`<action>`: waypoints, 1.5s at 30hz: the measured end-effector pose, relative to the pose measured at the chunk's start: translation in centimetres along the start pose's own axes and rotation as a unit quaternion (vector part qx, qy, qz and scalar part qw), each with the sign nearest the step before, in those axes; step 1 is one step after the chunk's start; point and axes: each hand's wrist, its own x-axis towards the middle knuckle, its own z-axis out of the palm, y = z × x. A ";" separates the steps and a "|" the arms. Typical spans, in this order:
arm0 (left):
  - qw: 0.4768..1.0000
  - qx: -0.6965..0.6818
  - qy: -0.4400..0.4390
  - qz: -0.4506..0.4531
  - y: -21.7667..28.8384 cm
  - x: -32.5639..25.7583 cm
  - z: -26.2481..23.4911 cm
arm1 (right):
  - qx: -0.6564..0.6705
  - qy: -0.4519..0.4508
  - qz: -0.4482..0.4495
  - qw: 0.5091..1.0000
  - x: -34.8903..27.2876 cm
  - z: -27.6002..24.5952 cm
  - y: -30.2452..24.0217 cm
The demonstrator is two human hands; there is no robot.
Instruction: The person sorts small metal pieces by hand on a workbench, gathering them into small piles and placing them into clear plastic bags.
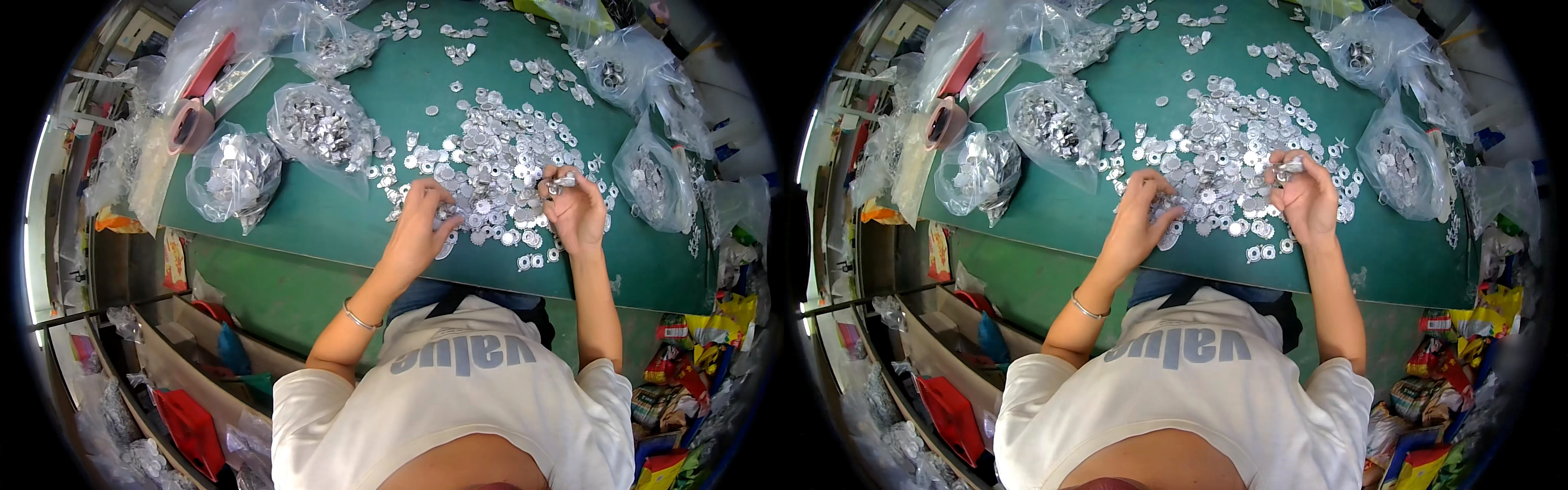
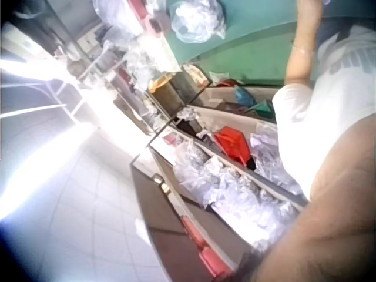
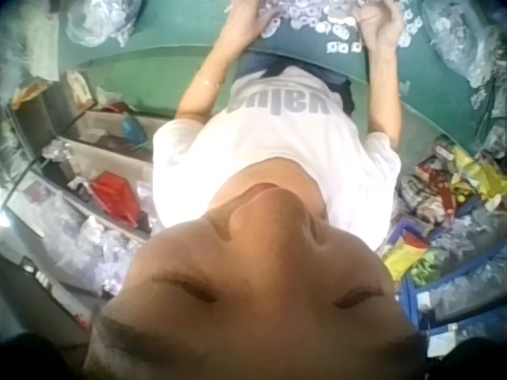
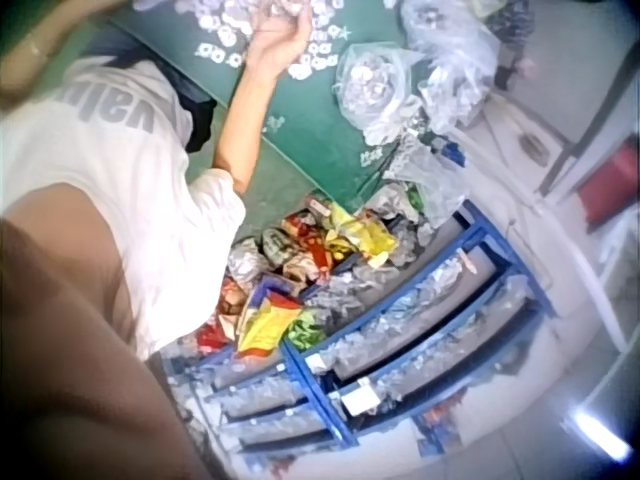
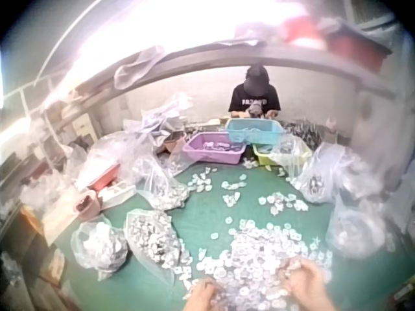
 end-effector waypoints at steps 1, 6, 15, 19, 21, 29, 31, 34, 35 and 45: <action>0.999 0.037 -0.009 0.032 -0.1 0.1 0.2 | 0.019 0.010 0.015 1.000 0.0 -0.5 -0.2; 0.994 0.063 -0.093 -0.010 0.2 0.6 -0.3 | -0.381 0.050 -0.013 0.923 -0.1 -1.3 -1.1; 0.986 0.083 -0.145 0.010 1.0 0.9 -1.6 | -0.592 0.001 -0.204 0.780 0.9 -2.5 1.2; 0.984 0.077 -0.161 -0.026 0.3 0.4 -1.6 | -0.114 -0.032 0.045 0.992 -0.2 0.5 -1.8; 0.984 0.098 -0.147 0.000 0.6 0.3 -1.7 | 0.009 -0.080 0.088 0.993 -0.2 1.6 -1.8; 0.981 0.132 -0.139 0.016 0.5 0.8 -1.8 | -0.793 -0.158 -0.204 0.553 2.1 4.0 2.1; 0.989 0.098 -0.107 0.042 0.0 0.8 -1.7 | -0.726 -0.173 -0.260 0.613 3.4 3.2 2.9; 0.993 0.083 -0.081 0.026 -1.3 0.4 -1.7 | -0.555 -0.161 -0.059 0.814 3.8 2.3 1.6; 0.995 0.050 -0.082 -0.038 -1.1 0.5 -1.8 | -0.433 -0.139 0.011 0.891 3.8 1.7 0.8; 0.592 -0.756 0.022 -0.278 -2.0 0.7 -3.5 | -0.310 -0.101 0.157 0.932 3.6 1.5 1.2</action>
